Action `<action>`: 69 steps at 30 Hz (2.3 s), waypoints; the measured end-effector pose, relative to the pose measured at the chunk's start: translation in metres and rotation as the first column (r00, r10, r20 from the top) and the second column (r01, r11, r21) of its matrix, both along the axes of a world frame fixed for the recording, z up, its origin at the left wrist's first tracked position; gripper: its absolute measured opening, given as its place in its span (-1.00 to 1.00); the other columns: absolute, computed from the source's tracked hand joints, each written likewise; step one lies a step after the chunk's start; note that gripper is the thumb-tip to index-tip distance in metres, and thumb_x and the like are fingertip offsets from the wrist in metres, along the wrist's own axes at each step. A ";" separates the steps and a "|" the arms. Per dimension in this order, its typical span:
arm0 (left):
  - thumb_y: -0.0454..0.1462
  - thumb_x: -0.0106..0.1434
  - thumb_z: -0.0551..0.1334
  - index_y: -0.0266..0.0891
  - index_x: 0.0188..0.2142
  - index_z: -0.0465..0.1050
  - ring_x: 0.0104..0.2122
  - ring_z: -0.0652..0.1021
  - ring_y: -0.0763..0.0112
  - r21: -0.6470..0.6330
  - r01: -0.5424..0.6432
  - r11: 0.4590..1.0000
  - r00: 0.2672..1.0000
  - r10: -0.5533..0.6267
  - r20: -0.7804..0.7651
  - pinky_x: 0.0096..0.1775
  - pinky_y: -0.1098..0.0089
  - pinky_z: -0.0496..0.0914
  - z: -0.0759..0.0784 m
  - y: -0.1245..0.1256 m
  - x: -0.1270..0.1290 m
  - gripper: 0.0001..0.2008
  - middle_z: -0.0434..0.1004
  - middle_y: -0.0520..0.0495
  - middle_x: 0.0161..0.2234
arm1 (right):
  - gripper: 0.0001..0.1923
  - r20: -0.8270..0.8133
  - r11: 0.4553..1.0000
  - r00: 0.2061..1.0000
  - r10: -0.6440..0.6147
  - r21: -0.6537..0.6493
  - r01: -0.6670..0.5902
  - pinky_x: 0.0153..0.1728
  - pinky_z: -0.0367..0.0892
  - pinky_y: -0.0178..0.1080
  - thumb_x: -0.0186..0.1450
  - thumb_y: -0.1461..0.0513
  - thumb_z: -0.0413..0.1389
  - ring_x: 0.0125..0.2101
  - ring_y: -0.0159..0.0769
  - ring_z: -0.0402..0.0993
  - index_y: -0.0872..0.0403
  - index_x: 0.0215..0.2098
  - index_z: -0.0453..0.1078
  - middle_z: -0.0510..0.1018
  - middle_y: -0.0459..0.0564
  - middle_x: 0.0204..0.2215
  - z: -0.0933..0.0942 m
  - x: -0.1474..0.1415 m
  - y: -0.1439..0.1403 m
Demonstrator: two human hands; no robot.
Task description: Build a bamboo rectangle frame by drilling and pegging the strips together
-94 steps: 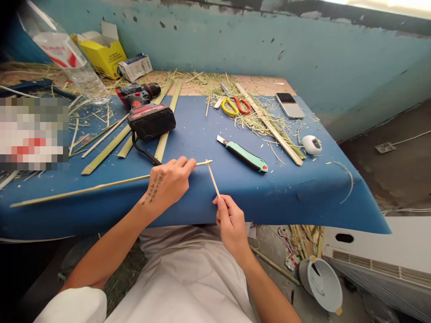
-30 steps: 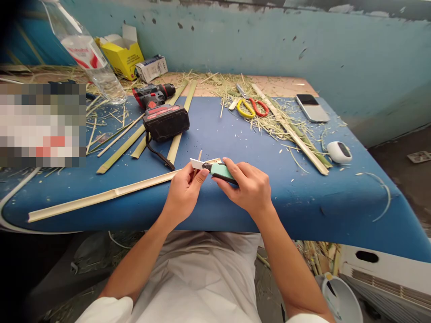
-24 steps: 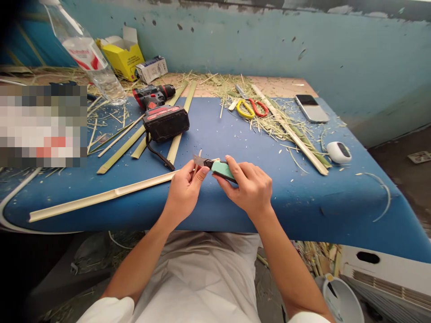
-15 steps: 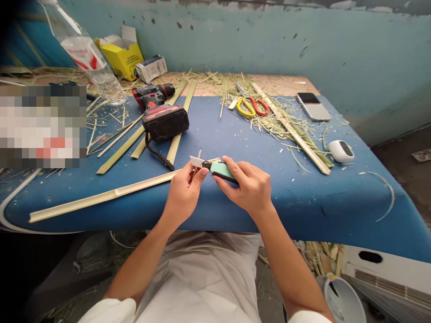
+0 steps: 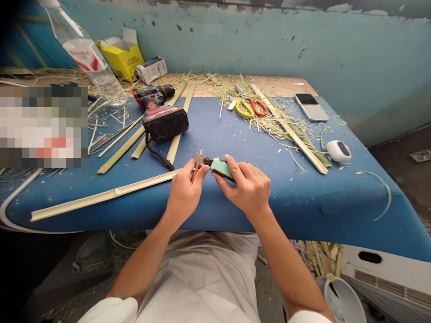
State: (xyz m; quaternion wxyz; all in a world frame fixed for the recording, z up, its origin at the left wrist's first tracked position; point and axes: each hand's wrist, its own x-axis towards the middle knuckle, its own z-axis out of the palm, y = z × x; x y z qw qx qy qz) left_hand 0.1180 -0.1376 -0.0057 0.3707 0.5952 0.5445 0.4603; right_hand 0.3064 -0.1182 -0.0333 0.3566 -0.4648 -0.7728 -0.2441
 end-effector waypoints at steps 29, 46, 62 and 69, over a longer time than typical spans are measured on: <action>-0.05 0.57 0.14 -0.16 -0.31 0.31 -0.46 0.36 0.43 -0.003 0.007 1.000 1.000 -0.007 0.008 -0.35 0.38 0.15 0.000 -0.001 -0.005 -0.67 0.39 0.07 -0.47 | -0.53 -0.002 0.993 0.993 -0.119 0.012 0.119 -0.33 0.28 -0.20 0.39 0.05 0.31 -0.43 -0.30 0.55 0.06 0.19 0.52 0.67 -0.05 -0.38 0.006 -0.022 -0.021; 0.04 0.56 0.12 -0.16 -0.38 0.20 -0.48 0.28 0.45 -0.013 0.043 0.999 0.994 -0.042 0.099 -0.36 0.36 0.13 -0.001 0.001 -0.009 -0.56 0.31 0.09 -0.48 | -0.56 -0.121 0.983 0.975 -0.185 -0.027 0.183 -0.38 0.26 -0.24 0.39 0.09 0.31 -0.44 -0.31 0.55 0.03 0.19 0.53 0.65 -0.05 -0.39 0.005 -0.043 -0.031; 0.15 0.51 0.14 -0.15 -0.37 0.22 -0.54 0.19 0.50 -0.057 0.064 0.996 0.953 -0.045 0.300 -0.46 0.38 0.11 -0.005 0.003 -0.011 -0.51 0.15 0.12 -0.53 | -0.55 -0.237 0.972 0.943 -0.235 -0.090 0.219 -0.33 0.35 -0.25 0.43 0.13 0.26 -0.37 -0.25 0.61 0.03 0.25 0.50 0.68 0.01 -0.28 0.000 -0.065 -0.033; 0.16 0.55 0.02 -0.15 -0.17 0.46 -0.54 0.26 0.43 -0.083 0.046 0.995 0.948 -0.017 0.317 -0.46 0.38 0.18 -0.009 0.002 -0.010 -0.50 0.24 0.07 -0.51 | -0.57 -0.292 0.987 0.945 -0.150 -0.105 0.124 -0.30 0.40 -0.30 0.42 0.08 0.29 -0.39 -0.29 0.61 0.06 0.20 0.54 0.68 0.02 -0.28 0.004 -0.049 -0.026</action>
